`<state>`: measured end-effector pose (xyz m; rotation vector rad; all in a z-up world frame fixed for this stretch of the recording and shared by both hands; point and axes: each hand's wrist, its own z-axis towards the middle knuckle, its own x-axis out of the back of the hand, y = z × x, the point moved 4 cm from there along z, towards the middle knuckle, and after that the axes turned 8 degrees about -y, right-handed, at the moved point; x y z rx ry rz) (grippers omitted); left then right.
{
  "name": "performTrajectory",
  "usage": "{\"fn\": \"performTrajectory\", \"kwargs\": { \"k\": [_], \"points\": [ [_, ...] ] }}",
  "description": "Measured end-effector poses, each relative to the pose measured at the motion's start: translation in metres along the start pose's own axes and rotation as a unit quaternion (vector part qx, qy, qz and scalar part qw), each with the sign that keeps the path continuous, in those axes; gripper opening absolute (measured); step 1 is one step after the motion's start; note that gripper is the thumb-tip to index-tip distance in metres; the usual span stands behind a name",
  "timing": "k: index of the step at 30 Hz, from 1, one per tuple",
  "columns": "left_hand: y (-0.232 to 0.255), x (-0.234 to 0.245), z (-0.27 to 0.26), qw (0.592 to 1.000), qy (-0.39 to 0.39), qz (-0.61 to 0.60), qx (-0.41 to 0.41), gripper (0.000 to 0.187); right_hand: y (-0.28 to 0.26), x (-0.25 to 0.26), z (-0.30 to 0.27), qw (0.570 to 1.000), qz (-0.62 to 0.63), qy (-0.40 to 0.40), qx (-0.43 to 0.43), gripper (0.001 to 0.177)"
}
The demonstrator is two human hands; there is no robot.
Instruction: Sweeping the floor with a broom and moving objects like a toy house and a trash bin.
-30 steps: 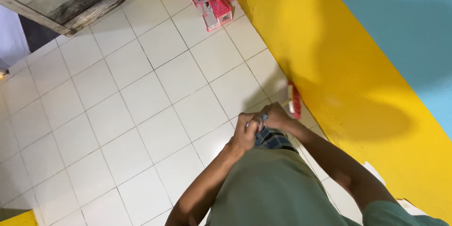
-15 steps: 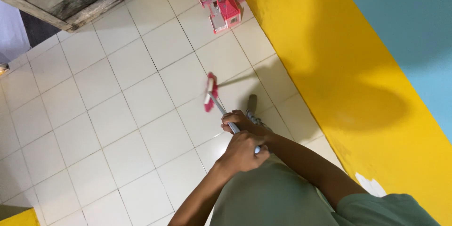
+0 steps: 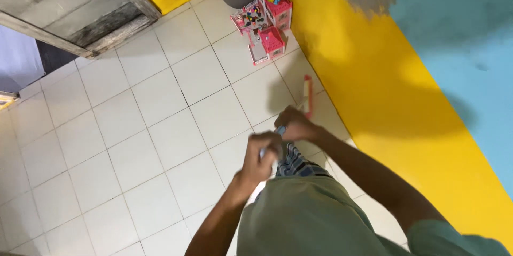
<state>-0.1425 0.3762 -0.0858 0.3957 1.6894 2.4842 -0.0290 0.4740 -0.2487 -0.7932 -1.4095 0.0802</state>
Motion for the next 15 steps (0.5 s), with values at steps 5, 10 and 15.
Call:
{"fn": "performTrajectory", "kwargs": {
  "k": [5, 10, 15],
  "points": [
    [-0.07, 0.027, 0.007, 0.994, 0.06, -0.055, 0.075, 0.024, 0.084, -0.051, 0.062, 1.0, 0.023, 0.007, -0.008, 0.026],
    [-0.029, 0.078, 0.035, 0.989, 0.091, 0.007, 0.119, 0.02, 0.065, -0.074, 0.13, 0.996, 0.077, -0.009, 0.046, 0.028],
    [-0.025, 0.134, 0.059, 0.973, 0.007, 0.158, 0.167, 0.02, 0.063, -0.134, 0.206, 0.773, 0.634, 0.013, 0.021, 0.036]
  ]
}}
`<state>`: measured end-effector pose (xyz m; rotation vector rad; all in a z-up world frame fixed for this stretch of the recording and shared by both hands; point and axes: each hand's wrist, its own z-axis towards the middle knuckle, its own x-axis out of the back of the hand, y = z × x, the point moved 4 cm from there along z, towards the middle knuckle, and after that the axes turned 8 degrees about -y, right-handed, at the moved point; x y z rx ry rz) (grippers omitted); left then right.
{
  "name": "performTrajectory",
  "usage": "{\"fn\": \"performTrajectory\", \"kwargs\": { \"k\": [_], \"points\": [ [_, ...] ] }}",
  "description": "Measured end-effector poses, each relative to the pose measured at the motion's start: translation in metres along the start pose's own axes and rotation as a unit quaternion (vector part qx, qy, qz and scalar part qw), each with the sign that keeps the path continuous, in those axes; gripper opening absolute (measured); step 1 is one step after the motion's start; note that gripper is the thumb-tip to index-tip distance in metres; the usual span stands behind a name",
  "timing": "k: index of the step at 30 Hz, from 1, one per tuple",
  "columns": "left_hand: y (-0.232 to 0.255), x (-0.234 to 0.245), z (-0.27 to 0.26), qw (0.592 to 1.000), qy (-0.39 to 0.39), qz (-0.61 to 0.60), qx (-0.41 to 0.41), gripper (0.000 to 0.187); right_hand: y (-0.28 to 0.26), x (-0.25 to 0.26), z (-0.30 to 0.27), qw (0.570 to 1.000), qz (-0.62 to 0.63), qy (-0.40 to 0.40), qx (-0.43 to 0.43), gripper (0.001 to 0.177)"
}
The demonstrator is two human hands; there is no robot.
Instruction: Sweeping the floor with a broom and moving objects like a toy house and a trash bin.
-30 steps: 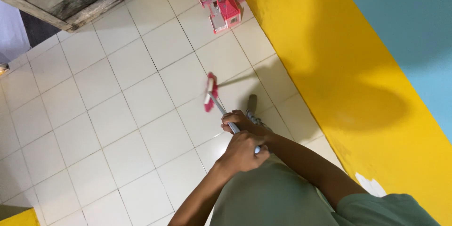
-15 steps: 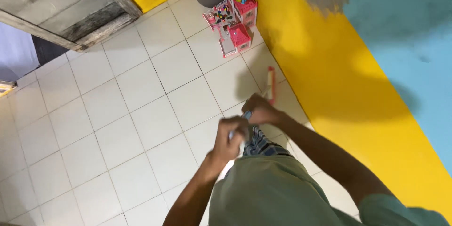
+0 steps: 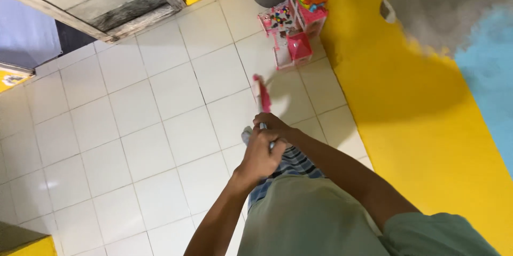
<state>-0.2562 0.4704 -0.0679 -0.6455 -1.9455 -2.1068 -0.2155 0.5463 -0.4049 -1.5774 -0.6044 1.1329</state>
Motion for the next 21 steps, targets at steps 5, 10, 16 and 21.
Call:
{"fn": "performTrajectory", "kwargs": {
  "k": [5, 10, 16, 21],
  "points": [
    [-0.003, 0.05, 0.018, 0.997, -0.061, -0.01, -0.042, 0.021, -0.102, -0.036, 0.044, 0.944, -0.32, 0.042, 0.065, 0.018],
    [-0.001, 0.118, 0.009, 0.988, -0.098, -0.084, -0.083, 0.028, -0.165, -0.062, 0.076, 0.869, -0.492, 0.011, 0.057, 0.01],
    [-0.1, 0.146, 0.027, 0.943, -0.036, -0.327, -0.046, 0.032, -0.13, -0.04, 0.089, 0.842, -0.533, -0.022, -0.082, 0.015],
    [-0.171, 0.148, 0.026, 0.935, -0.13, -0.329, 0.028, 0.042, -0.093, -0.03, 0.106, 0.813, -0.546, 0.049, -0.196, 0.014]
  ]
}}
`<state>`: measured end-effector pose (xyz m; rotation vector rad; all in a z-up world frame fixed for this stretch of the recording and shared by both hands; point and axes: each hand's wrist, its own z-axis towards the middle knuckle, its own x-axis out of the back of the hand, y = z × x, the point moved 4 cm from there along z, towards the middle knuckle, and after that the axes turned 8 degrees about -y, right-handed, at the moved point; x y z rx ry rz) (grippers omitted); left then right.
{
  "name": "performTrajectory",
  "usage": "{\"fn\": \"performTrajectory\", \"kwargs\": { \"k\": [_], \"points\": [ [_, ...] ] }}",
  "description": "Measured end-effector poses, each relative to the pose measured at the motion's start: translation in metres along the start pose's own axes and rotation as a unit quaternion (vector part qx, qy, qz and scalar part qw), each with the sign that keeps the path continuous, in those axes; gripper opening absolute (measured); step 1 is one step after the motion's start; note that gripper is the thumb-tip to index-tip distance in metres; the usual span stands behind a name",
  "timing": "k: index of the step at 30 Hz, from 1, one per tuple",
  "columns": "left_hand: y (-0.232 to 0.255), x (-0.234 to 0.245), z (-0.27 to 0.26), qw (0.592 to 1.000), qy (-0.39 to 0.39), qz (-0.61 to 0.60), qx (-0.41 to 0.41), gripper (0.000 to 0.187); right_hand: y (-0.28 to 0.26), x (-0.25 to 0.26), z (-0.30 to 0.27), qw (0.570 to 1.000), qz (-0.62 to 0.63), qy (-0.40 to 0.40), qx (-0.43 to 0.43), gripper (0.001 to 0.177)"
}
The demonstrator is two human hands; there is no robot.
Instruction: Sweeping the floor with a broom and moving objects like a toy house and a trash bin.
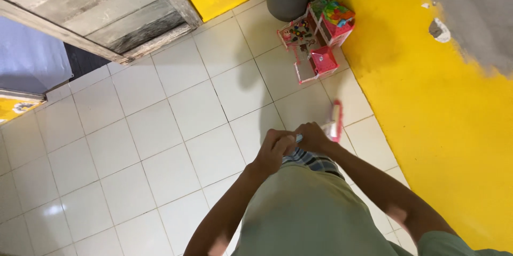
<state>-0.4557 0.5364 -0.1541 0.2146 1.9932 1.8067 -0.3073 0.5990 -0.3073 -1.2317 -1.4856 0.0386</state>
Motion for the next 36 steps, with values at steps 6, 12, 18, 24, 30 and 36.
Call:
{"fn": "performTrajectory", "kwargs": {
  "k": [6, 12, 18, 24, 30, 36],
  "points": [
    [0.13, 0.0, -0.02, 0.954, 0.031, 0.273, -0.122, 0.023, -0.055, -0.026, 0.057, 0.977, 0.155, 0.049, 0.136, 0.016],
    [0.07, 0.025, -0.002, 0.936, -0.048, 0.338, 0.087, 0.028, -0.078, -0.026, 0.123, 0.967, 0.123, 0.081, 0.209, 0.017],
    [0.076, 0.06, 0.033, 0.941, -0.006, 0.332, 0.07, 0.024, -0.066, -0.022, 0.197, 0.949, 0.093, 0.109, 0.281, 0.029],
    [0.161, 0.093, 0.07, 0.944, -0.024, 0.328, -0.029, 0.024, -0.118, 0.093, 0.218, 0.914, 0.154, 0.096, 0.363, 0.032],
    [0.226, 0.153, 0.103, 0.95, 0.02, 0.265, -0.165, 0.021, -0.106, 0.161, 0.246, 0.938, 0.095, 0.145, 0.3, 0.02],
    [0.148, 0.233, 0.141, 0.968, 0.177, 0.172, -0.042, 0.029, -0.06, 0.18, 0.314, 0.954, 0.084, 0.111, 0.266, 0.022]
  ]
}}
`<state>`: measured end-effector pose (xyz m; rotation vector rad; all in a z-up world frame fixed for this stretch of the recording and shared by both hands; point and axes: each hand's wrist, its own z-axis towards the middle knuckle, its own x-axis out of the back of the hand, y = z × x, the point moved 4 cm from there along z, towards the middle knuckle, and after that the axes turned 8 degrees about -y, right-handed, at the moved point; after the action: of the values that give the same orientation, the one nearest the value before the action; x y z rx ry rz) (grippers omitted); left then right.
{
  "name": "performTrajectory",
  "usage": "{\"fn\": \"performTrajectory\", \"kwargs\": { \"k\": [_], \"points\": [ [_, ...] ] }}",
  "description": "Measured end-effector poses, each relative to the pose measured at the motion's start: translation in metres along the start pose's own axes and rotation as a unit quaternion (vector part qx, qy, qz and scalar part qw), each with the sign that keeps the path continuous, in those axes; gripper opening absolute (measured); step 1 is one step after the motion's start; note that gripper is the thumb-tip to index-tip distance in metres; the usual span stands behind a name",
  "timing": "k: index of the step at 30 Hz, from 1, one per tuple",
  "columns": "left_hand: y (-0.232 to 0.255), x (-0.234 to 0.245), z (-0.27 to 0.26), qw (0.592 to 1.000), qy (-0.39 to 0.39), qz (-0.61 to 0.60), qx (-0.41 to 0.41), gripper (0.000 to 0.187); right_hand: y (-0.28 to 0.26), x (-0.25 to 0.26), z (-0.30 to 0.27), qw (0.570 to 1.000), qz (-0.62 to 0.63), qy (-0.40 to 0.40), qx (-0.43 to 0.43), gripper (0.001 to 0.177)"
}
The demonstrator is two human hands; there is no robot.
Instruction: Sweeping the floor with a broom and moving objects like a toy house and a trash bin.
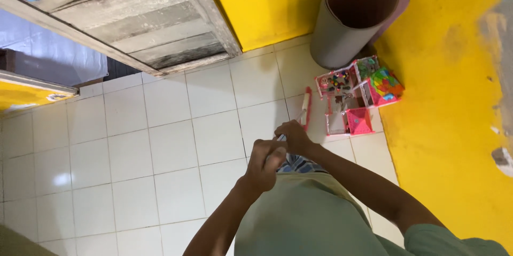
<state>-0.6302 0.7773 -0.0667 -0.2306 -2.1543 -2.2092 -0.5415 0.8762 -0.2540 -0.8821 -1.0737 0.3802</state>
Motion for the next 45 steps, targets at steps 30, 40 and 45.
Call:
{"fn": "performTrajectory", "kwargs": {
  "k": [30, 40, 45],
  "points": [
    [-0.095, 0.196, 0.119, 0.97, 0.168, -0.145, -0.103, 0.031, 0.131, -0.012, 0.257, 0.931, -0.216, -0.289, -0.055, 0.017],
    [-0.101, 0.306, 0.093, 0.982, 0.173, -0.072, 0.027, 0.031, 0.108, -0.108, 0.36, 0.96, -0.056, -0.274, 0.028, 0.026],
    [-0.057, 0.354, 0.085, 0.977, 0.132, 0.137, 0.093, 0.025, 0.075, -0.173, 0.4, 0.955, 0.127, -0.242, 0.114, 0.019]
  ]
}}
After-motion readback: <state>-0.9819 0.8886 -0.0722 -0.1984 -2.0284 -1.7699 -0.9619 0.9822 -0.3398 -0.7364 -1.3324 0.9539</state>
